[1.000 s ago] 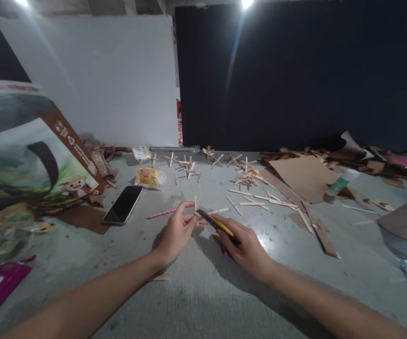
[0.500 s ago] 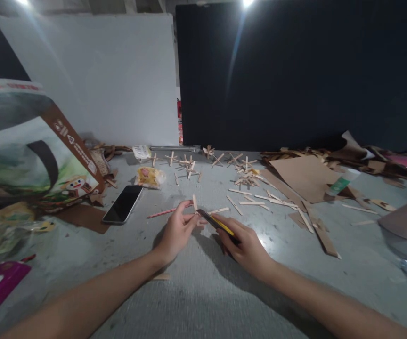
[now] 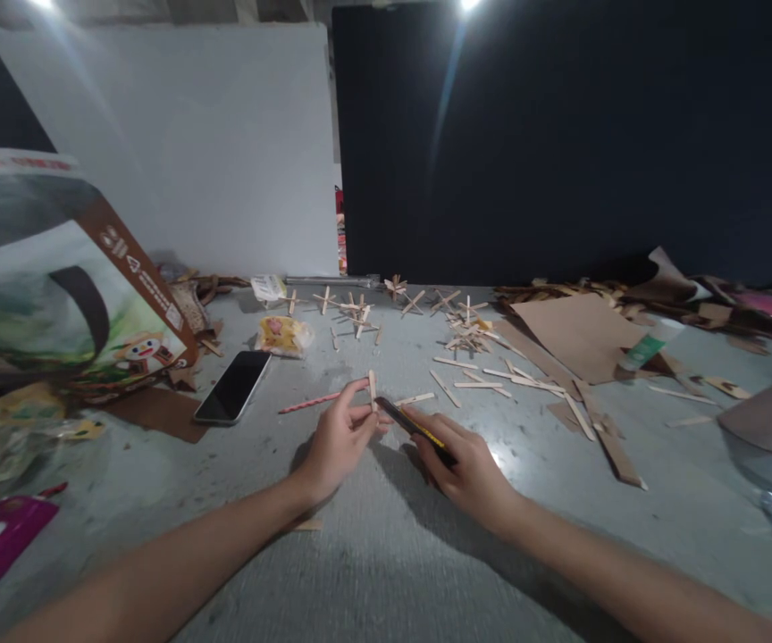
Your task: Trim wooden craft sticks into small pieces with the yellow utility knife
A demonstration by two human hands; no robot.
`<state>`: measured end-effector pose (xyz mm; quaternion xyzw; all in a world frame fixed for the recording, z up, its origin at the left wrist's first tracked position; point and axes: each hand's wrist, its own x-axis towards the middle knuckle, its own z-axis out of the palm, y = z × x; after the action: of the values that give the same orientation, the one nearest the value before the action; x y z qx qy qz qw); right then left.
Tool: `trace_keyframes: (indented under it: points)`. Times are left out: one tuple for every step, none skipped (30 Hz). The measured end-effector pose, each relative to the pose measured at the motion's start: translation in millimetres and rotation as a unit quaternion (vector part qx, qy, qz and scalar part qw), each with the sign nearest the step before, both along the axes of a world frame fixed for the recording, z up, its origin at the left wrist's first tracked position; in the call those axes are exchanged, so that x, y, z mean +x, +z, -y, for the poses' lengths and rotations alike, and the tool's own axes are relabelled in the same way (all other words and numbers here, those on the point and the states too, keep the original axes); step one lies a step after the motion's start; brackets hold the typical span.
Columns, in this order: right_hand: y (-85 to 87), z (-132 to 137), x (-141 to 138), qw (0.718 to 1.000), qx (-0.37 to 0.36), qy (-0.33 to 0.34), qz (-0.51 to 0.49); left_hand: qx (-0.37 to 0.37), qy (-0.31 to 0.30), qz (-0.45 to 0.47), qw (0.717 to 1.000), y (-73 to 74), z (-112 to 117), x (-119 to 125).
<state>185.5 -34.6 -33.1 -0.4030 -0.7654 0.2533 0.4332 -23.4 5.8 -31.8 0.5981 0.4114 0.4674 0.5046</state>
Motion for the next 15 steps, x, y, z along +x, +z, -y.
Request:
trace_keyframes:
  points:
    - [0.4,0.2,-0.2,1.0,0.001,0.0,-0.001,0.001,0.002,-0.004,1.0,-0.4,0.1,0.0]
    - [0.8,0.4,-0.5,1.0,-0.001,0.001,-0.004,0.002,0.005,-0.008,1.0,-0.7,0.2,0.0]
    - [1.3,0.6,-0.7,1.0,-0.007,0.003,-0.009,0.004,0.006,-0.011,1.0,-0.8,0.3,0.0]
    - [1.8,0.8,-1.0,1.0,-0.017,0.005,-0.017,0.007,0.007,-0.012,1.0,-0.8,0.2,0.1]
    - [2.5,0.9,-1.1,0.999,-0.029,0.008,-0.024,0.008,0.007,-0.011,1.0,-0.6,0.1,0.1]
    - [3.3,1.1,-1.3,0.999,-0.042,0.011,-0.033,0.008,0.007,-0.008,1.0,-0.3,0.0,0.2]
    - [4.4,1.2,-1.4,0.997,-0.056,0.014,-0.042,0.007,0.007,-0.005,1.0,0.0,-0.3,0.4]
    - [5.5,1.4,-1.5,0.996,-0.07,0.016,-0.052,0.005,0.007,-0.001,1.0,0.2,-0.6,0.5]
    - [6.7,1.5,-1.5,0.994,-0.084,0.017,-0.06,0.003,0.006,0.002,1.0,0.4,-1.0,0.7]
    - [7.9,1.5,-1.5,0.992,-0.1,0.02,-0.069,0.001,0.005,0.005,1.0,0.4,-1.3,0.8]
    - [8.9,1.5,-1.5,0.99,-0.118,0.024,-0.079,0.001,0.003,0.007,1.0,0.4,-1.5,0.8]
    - [9.6,1.4,-1.5,0.986,-0.137,0.028,-0.09,0.001,0.0,0.009,1.0,0.4,-1.7,0.7]
    - [10.0,1.3,-1.5,0.982,-0.157,0.034,-0.101,0.001,-0.003,0.011,1.0,0.3,-1.9,0.5]
    - [10.0,1.0,-1.5,0.978,-0.173,0.037,-0.112,-0.001,-0.007,0.013,1.0,0.3,-2.0,0.2]
    - [9.7,0.7,-1.5,0.974,-0.186,0.04,-0.121,-0.003,-0.01,0.016,1.0,0.4,-2.0,-0.1]
